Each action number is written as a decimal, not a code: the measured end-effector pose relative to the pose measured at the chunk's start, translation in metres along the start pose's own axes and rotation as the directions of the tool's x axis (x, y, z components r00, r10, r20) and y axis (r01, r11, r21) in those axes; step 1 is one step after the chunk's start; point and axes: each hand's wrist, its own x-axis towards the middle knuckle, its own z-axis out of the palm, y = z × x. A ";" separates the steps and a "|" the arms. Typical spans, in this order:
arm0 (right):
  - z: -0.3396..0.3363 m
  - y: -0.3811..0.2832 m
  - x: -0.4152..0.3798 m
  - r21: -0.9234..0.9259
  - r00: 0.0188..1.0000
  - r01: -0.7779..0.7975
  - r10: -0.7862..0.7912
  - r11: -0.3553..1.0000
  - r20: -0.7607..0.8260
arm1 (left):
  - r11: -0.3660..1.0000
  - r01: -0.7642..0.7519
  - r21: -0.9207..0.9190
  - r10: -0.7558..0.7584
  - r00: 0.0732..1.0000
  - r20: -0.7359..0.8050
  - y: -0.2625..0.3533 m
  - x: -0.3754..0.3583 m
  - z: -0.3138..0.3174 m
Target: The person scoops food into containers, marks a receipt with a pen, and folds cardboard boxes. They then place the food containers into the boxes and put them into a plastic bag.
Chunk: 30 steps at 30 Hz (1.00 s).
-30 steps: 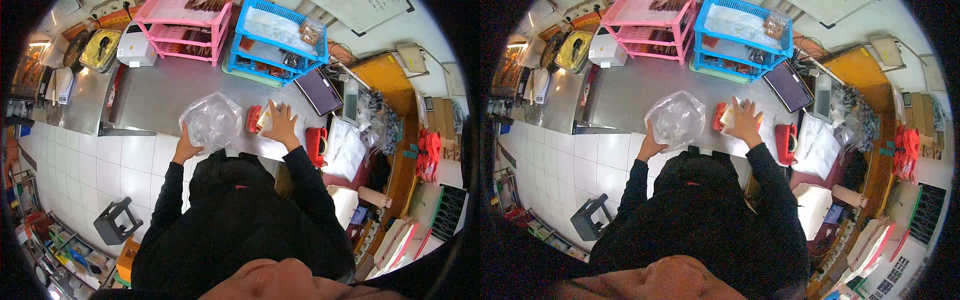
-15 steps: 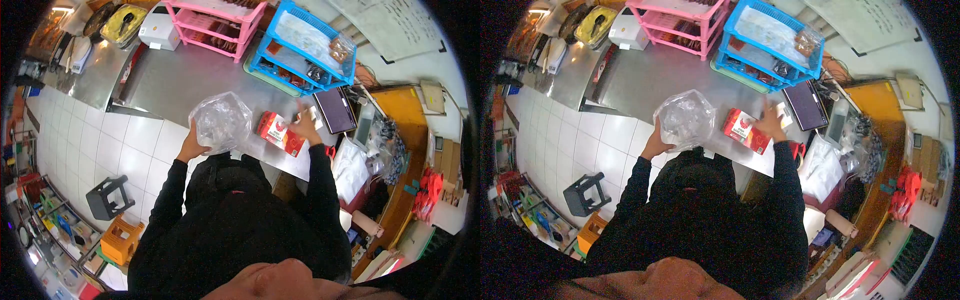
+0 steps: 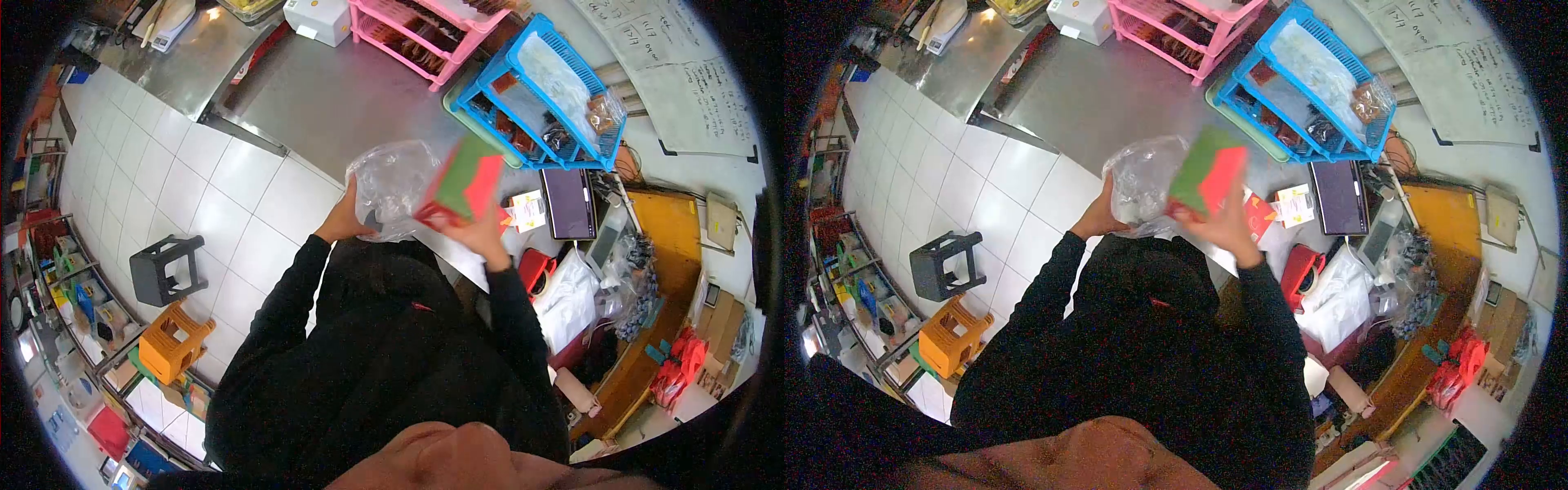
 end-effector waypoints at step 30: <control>-0.006 0.137 -0.038 -0.775 0.944 -0.246 0.325 0.582 -0.056 | 0.982 -0.047 -0.183 0.030 0.995 -0.094 0.016 -0.015 0.006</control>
